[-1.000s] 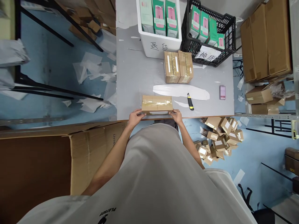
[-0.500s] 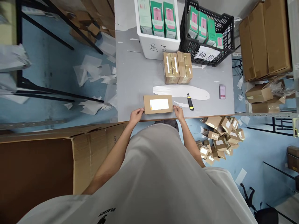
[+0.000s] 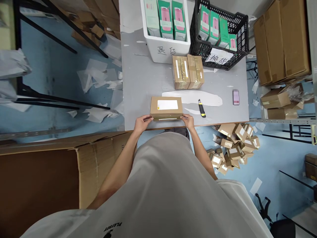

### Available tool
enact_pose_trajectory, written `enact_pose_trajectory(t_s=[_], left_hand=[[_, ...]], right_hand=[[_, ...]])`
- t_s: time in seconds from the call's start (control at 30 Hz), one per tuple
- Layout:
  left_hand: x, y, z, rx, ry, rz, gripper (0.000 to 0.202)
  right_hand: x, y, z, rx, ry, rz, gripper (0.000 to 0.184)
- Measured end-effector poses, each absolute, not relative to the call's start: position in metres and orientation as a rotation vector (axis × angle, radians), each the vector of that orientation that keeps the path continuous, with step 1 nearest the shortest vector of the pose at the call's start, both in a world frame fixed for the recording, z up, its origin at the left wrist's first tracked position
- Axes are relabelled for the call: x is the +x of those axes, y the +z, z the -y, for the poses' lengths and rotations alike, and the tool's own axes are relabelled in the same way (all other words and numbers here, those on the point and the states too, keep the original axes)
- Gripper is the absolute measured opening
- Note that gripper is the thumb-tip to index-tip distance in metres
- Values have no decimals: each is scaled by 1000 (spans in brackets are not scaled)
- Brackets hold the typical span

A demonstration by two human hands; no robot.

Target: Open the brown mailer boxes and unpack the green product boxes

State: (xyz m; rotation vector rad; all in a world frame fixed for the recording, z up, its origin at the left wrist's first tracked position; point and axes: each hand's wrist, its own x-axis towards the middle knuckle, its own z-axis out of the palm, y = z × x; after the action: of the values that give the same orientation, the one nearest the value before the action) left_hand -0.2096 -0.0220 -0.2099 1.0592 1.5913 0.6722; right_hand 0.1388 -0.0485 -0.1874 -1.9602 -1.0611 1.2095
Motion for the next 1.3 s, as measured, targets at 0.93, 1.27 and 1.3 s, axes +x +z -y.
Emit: enact_pose_trajectory(t_s=[0.93, 1.27, 1.3], left_hand=[[-199, -214, 21, 972, 692, -1676, 28], [-206, -221, 12, 1090, 593, -1643, 40], [-206, -223, 15, 1123, 591, -1649, 40]], right_hand=[[145, -191, 30, -1805, 1293, 1143, 45], [144, -187, 17, -1903, 1258, 1157, 41], [144, -188, 22, -1960, 1239, 1111, 39]])
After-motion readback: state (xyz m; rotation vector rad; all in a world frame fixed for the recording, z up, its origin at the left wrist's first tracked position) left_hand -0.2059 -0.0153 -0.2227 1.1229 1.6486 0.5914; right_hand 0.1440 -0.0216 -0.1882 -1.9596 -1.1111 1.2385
